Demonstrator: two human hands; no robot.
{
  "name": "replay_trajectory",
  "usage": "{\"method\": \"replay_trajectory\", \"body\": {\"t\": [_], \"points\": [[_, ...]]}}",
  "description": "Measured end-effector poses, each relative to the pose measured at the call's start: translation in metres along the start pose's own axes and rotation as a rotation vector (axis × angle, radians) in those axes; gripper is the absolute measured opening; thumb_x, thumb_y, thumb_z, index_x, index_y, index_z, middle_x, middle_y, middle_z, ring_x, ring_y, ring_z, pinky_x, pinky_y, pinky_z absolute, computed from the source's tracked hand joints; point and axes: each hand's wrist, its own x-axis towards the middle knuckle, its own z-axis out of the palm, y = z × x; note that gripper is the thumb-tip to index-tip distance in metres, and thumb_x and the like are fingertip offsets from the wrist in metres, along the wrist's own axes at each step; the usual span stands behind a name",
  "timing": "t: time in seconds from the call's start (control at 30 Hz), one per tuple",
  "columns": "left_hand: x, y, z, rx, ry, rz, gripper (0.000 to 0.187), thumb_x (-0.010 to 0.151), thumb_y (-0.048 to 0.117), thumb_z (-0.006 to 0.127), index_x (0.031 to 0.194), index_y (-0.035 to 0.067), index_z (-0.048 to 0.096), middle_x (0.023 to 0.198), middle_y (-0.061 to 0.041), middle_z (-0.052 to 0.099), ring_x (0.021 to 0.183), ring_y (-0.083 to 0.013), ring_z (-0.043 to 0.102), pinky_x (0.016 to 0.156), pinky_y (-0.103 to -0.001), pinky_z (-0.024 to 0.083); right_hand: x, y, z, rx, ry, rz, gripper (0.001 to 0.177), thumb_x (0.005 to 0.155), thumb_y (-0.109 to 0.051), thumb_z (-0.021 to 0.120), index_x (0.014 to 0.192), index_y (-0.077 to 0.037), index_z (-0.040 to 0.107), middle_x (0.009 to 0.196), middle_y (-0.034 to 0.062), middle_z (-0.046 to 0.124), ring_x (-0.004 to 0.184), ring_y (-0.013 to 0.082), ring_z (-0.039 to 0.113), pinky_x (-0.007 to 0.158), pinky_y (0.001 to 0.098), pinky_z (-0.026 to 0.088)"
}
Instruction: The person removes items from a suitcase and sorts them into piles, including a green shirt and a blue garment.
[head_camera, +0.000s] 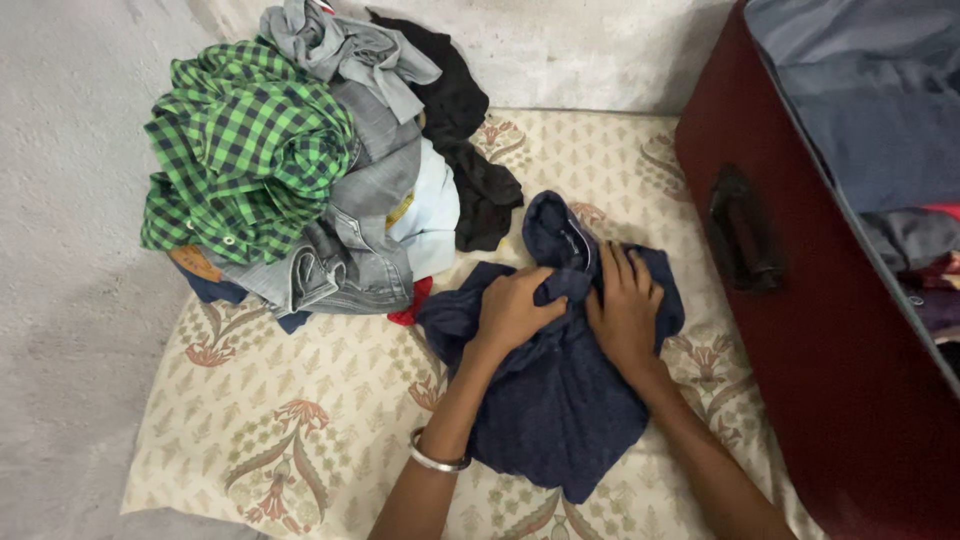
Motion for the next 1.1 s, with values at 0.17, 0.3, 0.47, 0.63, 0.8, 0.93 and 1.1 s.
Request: {"method": "replay_trajectory", "body": {"t": [0.17, 0.3, 0.47, 0.63, 0.8, 0.93, 1.1], "points": [[0.0, -0.001, -0.002, -0.034, 0.009, 0.036, 0.046, 0.08, 0.034, 0.079, 0.117, 0.008, 0.072, 0.111, -0.016, 0.074, 0.094, -0.038, 0.071, 0.08, -0.045, 0.055, 0.006, 0.014, 0.014, -0.022, -0.187, 0.108, 0.076, 0.082, -0.026, 0.074, 0.15, 0.0, 0.051, 0.126, 0.0185, 0.061, 0.116, 0.0373, 0.053, 0.092, 0.054, 0.041], [0.0, 0.001, 0.001, -0.037, 0.071, 0.007, 0.043, 0.084, 0.033, 0.076, 0.116, 0.005, 0.07, 0.109, -0.017, 0.074, 0.092, -0.0384, 0.071, 0.079, -0.046, 0.055, 0.005, 0.023, 0.013, 0.169, -0.099, 0.069, 0.055, 0.082, -0.028, 0.075, 0.129, -0.002, 0.061, 0.113, 0.0185, 0.068, 0.107, 0.0382, 0.061, 0.09, 0.0507, 0.044], [0.002, -0.006, 0.013, -0.095, 0.256, -0.059, 0.042, 0.092, 0.037, 0.073, 0.114, 0.002, 0.065, 0.1, -0.023, 0.072, 0.094, -0.0426, 0.071, 0.078, -0.048, 0.056, 0.005, 0.026, 0.023, 0.216, -0.045, 0.162, 0.047, 0.083, -0.032, 0.074, 0.117, -0.001, 0.066, 0.101, 0.0211, 0.07, 0.1, 0.0405, 0.064, 0.087, 0.0524, 0.044], [0.006, -0.01, 0.025, -0.01, 0.335, -0.151, 0.04, 0.096, 0.035, 0.069, 0.117, 0.002, 0.061, 0.092, -0.026, 0.071, 0.085, -0.0462, 0.069, 0.073, -0.053, 0.053, 0.004, 0.032, 0.035, 0.128, -0.004, 0.109, 0.05, 0.083, -0.04, 0.074, 0.115, -0.001, 0.066, 0.106, 0.0232, 0.07, 0.103, 0.0424, 0.063, 0.093, 0.0542, 0.045], [0.004, 0.002, 0.021, -0.047, 0.53, -0.142, 0.033, 0.096, 0.032, 0.067, 0.11, 0.003, 0.062, 0.094, -0.024, 0.072, 0.085, -0.0466, 0.069, 0.072, -0.055, 0.052, 0.009, 0.019, 0.033, 0.038, -0.003, 0.189, 0.045, 0.082, -0.04, 0.075, 0.109, -0.003, 0.069, 0.107, 0.022, 0.071, 0.105, 0.0445, 0.062, 0.085, 0.0583, 0.045], [0.024, 0.02, -0.003, -0.111, 0.62, -0.041, 0.036, 0.097, 0.03, 0.067, 0.118, 0.001, 0.063, 0.102, -0.026, 0.071, 0.094, -0.046, 0.069, 0.079, -0.052, 0.054, 0.016, 0.027, 0.024, 0.089, -0.045, 0.344, 0.041, 0.092, -0.038, 0.072, 0.112, -0.002, 0.069, 0.107, 0.0239, 0.07, 0.104, 0.0448, 0.062, 0.088, 0.0544, 0.051], [0.066, 0.076, -0.042, -0.239, 0.783, 0.176, 0.034, 0.1, 0.023, 0.065, 0.127, 0.002, 0.061, 0.11, -0.026, 0.072, 0.102, -0.0449, 0.069, 0.085, -0.047, 0.055, 0.083, 0.018, -0.025, 0.935, 0.132, 0.633, 0.037, 0.096, -0.029, 0.062, 0.119, 0.0, 0.065, 0.11, 0.0133, 0.073, 0.1, 0.0256, 0.069, 0.087, 0.0391, 0.055]]}}
